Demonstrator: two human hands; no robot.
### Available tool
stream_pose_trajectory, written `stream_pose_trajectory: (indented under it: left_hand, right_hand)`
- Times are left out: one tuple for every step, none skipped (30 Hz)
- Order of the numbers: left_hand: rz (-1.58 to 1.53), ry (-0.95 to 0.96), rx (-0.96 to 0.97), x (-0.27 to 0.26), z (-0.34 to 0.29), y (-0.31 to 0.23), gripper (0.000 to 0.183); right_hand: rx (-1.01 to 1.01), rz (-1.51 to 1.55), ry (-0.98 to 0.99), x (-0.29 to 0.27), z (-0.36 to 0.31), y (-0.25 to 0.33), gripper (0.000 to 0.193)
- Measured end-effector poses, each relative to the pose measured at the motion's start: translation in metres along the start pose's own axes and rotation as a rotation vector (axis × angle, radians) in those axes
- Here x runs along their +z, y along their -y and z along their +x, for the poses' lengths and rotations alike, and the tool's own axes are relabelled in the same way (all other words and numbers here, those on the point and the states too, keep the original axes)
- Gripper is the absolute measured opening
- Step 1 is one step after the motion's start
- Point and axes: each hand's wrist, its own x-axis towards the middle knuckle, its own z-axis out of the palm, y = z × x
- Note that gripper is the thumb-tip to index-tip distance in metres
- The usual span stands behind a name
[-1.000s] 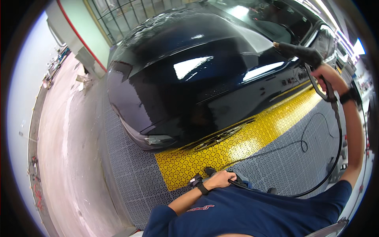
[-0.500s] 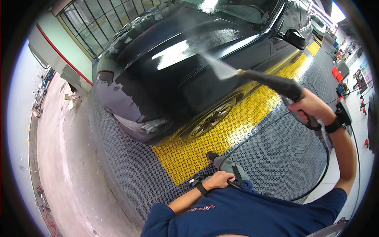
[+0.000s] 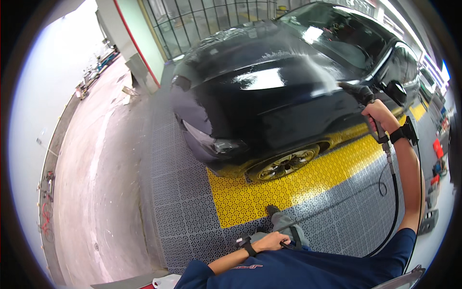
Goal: The person uses a high-pressure water spray gun to rinse a black SUV in a car wash bay. They systematically spray the roof, hood, windshield, sides, wheels, and rear of the vehicle, moving around the car to cover all surfaces.
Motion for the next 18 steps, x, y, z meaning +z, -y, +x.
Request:
stream_pose_trajectory:
  left_hand:
    - [-0.029, -0.015, -0.018, 0.002, -0.002, 0.001, 0.014]
    - [-0.045, -0.020, -0.041, 0.003, -0.001, 0.001, 0.013]
    - [-0.093, -0.072, 0.039, 0.004, 0.000, 0.002, 0.014]
    - [-0.070, -0.064, 0.057, 0.004, 0.006, 0.003, 0.016]
    - [-0.057, -0.058, 0.077, 0.004, 0.012, 0.003, 0.018]
    - [-0.035, -0.033, 0.096, 0.002, 0.020, 0.003, 0.018]
    - [-0.022, -0.015, 0.116, 0.000, 0.029, 0.003, 0.018]
    - [-0.011, -0.004, 0.143, -0.002, 0.036, 0.002, 0.018]
    - [-0.002, 0.011, 0.113, -0.005, 0.042, 0.001, 0.014]
    - [0.009, 0.017, 0.094, -0.010, 0.048, 0.001, 0.011]
    - [0.020, 0.017, 0.077, -0.016, 0.055, 0.000, 0.011]
    - [-0.022, -0.027, 0.024, -0.020, 0.058, 0.000, 0.013]
    - [-0.034, -0.054, 0.009, -0.026, 0.061, 0.000, 0.011]
    - [-0.043, -0.081, -0.003, -0.031, 0.064, 0.000, 0.011]
    - [-0.045, -0.103, -0.024, -0.038, 0.068, 0.002, 0.013]
    - [-0.080, -0.109, -0.038, -0.045, 0.071, 0.003, 0.012]
    - [-0.095, -0.125, -0.015, -0.050, 0.076, 0.004, 0.010]
    - [-0.117, -0.156, -0.025, -0.052, 0.083, 0.004, 0.009]
  right_hand:
    - [0.007, -0.107, -0.103, -0.001, 0.006, 0.008, 0.021]
    - [-0.052, -0.123, -0.033, 0.002, 0.008, 0.016, 0.019]
    - [-0.071, -0.154, 0.001, 0.008, 0.009, 0.025, 0.018]
    - [-0.082, -0.157, 0.114, 0.015, 0.011, 0.035, 0.018]
    - [-0.115, -0.137, 0.233, 0.025, 0.012, 0.044, 0.021]
    - [-0.040, -0.077, 0.358, 0.037, 0.016, 0.055, 0.023]
    - [0.000, 0.029, 0.568, 0.048, 0.024, 0.068, 0.025]
    - [0.057, 0.019, 0.577, 0.056, 0.033, 0.081, 0.025]
    - [0.081, 0.050, 0.677, 0.063, 0.045, 0.095, 0.026]
    - [0.064, 0.022, 0.610, 0.068, 0.058, 0.108, 0.025]
    - [0.016, -0.014, 0.501, 0.068, 0.072, 0.121, 0.023]
    - [-0.085, -0.072, 0.379, 0.068, 0.086, 0.130, 0.022]
    - [-0.187, -0.137, 0.250, 0.066, 0.100, 0.139, 0.021]
    - [-0.226, -0.205, 0.179, 0.067, 0.116, 0.148, 0.020]
    - [-0.260, -0.283, 0.091, 0.068, 0.133, 0.156, 0.020]
    - [-0.254, -0.265, 0.127, 0.067, 0.149, 0.163, 0.022]
    - [-0.211, -0.222, 0.196, 0.067, 0.167, 0.171, 0.022]
    - [-0.157, -0.185, 0.264, 0.069, 0.186, 0.181, 0.022]
